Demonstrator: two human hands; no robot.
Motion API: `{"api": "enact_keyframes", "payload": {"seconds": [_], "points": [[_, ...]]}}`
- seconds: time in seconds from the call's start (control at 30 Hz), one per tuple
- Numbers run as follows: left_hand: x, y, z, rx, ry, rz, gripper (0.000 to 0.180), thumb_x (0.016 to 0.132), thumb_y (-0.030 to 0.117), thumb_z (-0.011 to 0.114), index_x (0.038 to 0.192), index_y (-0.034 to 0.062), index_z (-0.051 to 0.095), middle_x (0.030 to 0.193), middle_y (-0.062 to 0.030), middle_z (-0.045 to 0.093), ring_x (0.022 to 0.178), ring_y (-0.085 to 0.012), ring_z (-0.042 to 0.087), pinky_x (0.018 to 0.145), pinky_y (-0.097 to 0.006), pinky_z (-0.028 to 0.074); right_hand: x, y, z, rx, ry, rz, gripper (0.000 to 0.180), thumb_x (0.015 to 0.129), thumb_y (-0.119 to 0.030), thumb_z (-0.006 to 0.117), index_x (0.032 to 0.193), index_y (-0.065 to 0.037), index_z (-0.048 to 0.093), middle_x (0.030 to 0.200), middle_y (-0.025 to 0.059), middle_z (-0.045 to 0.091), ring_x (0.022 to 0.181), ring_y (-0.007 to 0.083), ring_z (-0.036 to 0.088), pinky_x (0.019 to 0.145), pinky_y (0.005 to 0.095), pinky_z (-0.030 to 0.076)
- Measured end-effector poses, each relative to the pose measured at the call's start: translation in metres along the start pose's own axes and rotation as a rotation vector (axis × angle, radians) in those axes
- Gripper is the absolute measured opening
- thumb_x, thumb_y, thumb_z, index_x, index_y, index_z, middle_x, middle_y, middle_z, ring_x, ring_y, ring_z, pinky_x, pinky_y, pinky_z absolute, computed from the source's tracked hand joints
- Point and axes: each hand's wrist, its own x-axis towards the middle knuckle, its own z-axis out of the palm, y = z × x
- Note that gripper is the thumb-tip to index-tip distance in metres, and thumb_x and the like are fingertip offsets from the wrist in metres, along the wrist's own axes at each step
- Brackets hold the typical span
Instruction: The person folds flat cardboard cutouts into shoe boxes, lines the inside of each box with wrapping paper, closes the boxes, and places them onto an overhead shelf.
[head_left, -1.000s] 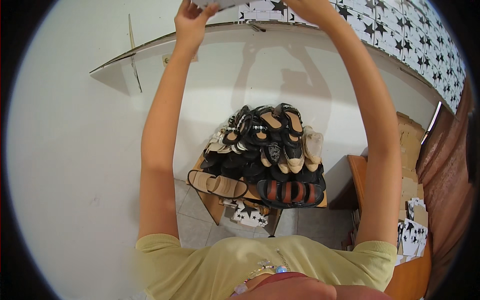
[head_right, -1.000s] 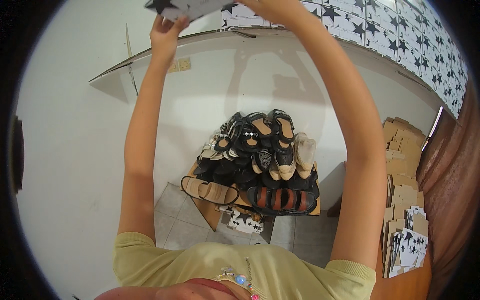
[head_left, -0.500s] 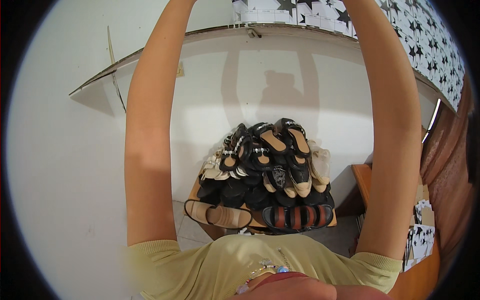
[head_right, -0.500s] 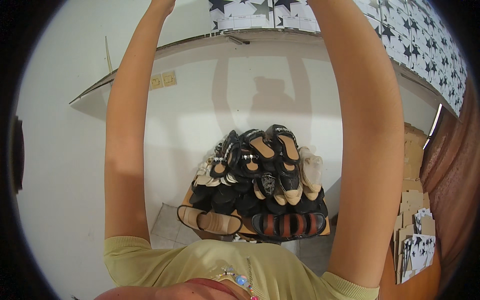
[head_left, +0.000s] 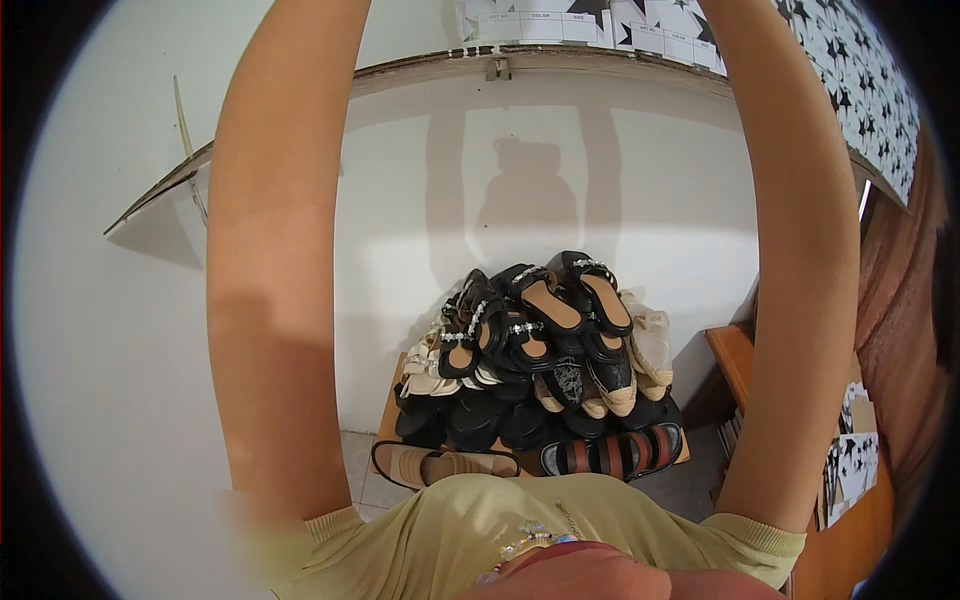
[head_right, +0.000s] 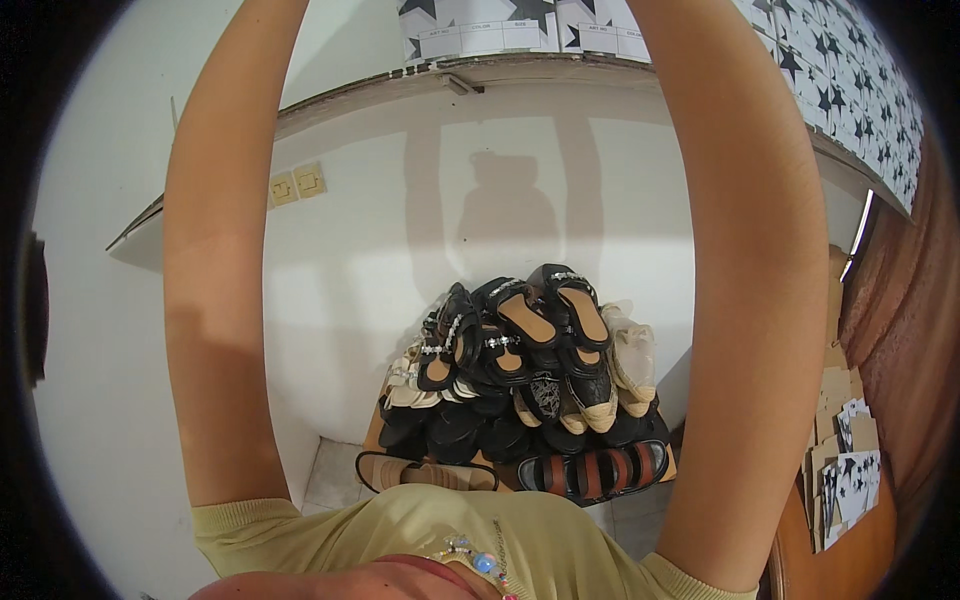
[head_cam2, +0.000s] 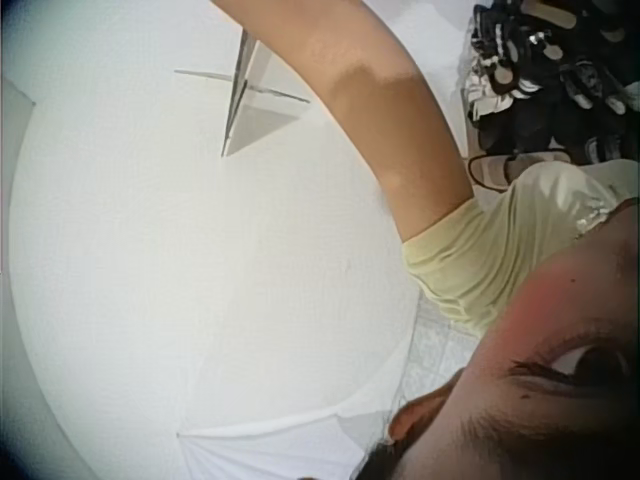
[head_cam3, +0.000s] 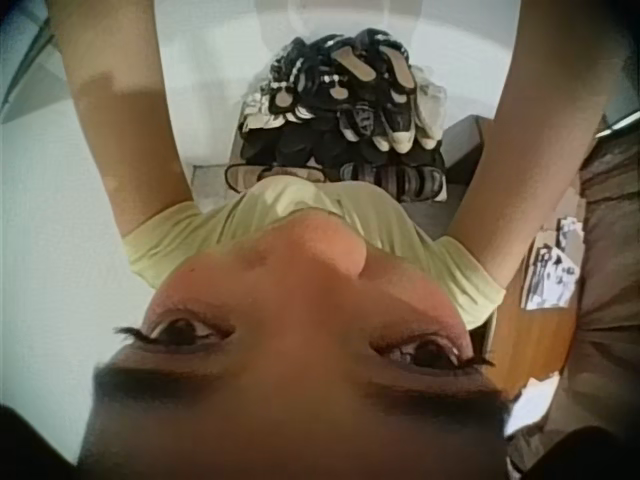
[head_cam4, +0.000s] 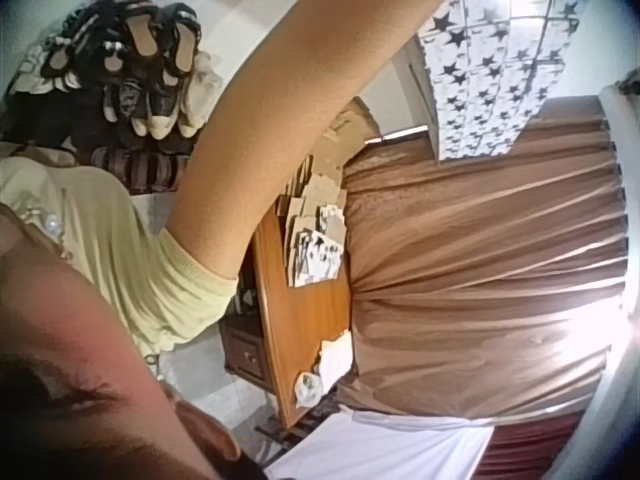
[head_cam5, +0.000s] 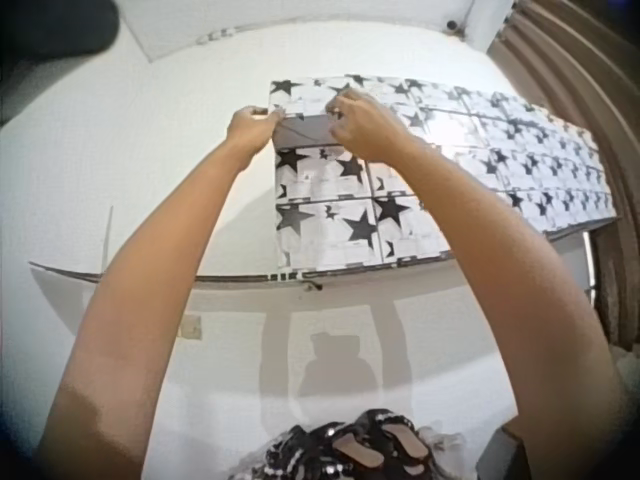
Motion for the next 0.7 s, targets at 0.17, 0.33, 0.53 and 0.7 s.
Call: {"api": "enact_keyframes", "payload": {"seconds": [0.17,0.33,0.53,0.7], "points": [[-0.001,0.001,0.020,-0.015,-0.126,-0.201,0.059,0.078,0.040,0.064,0.116,-0.0032,0.054,0.101,-0.0177,0.063,0.084,-0.0249,0.063,0.064,-0.035,0.051,-0.011,0.014,0.018,-0.266,-0.151,-0.217,0.035,0.077,-0.023,0.058,0.106,-0.003,0.059,0.112,0.0159,0.057,0.109,0.0324,0.050,0.092,0.0390,0.042],[-0.006,-0.021,0.032,-0.039,-0.175,-0.212,0.060,0.079,0.039,0.063,0.121,-0.0017,0.049,0.099,-0.0179,0.063,0.081,-0.0252,0.062,0.066,-0.037,0.052,-0.025,0.005,0.029,-0.179,-0.210,0.042,0.041,0.078,-0.024,0.057,0.113,-0.004,0.055,0.118,0.0163,0.054,0.116,0.0327,0.045,0.098,0.0401,0.038],[-0.009,-0.031,0.042,-0.049,-0.134,-0.213,0.062,0.079,0.038,0.065,0.123,-0.0022,0.047,0.104,-0.0187,0.061,0.086,-0.0269,0.061,0.068,-0.037,0.052,-0.032,0.002,0.034,-0.194,-0.291,0.133,0.048,0.079,-0.026,0.055,0.122,-0.006,0.050,0.126,0.0171,0.048,0.118,0.0338,0.044,0.099,0.0406,0.037],[-0.007,-0.038,0.050,-0.097,-0.116,-0.211,0.064,0.076,0.039,0.066,0.121,-0.0022,0.048,0.105,-0.0209,0.060,0.088,-0.0285,0.061,0.069,-0.038,0.052,-0.037,-0.001,0.036,-0.216,-0.270,0.134,0.048,0.079,-0.028,0.054,0.122,-0.006,0.050,0.126,0.0180,0.048,0.119,0.0342,0.042,0.099,0.0419,0.036]]}}
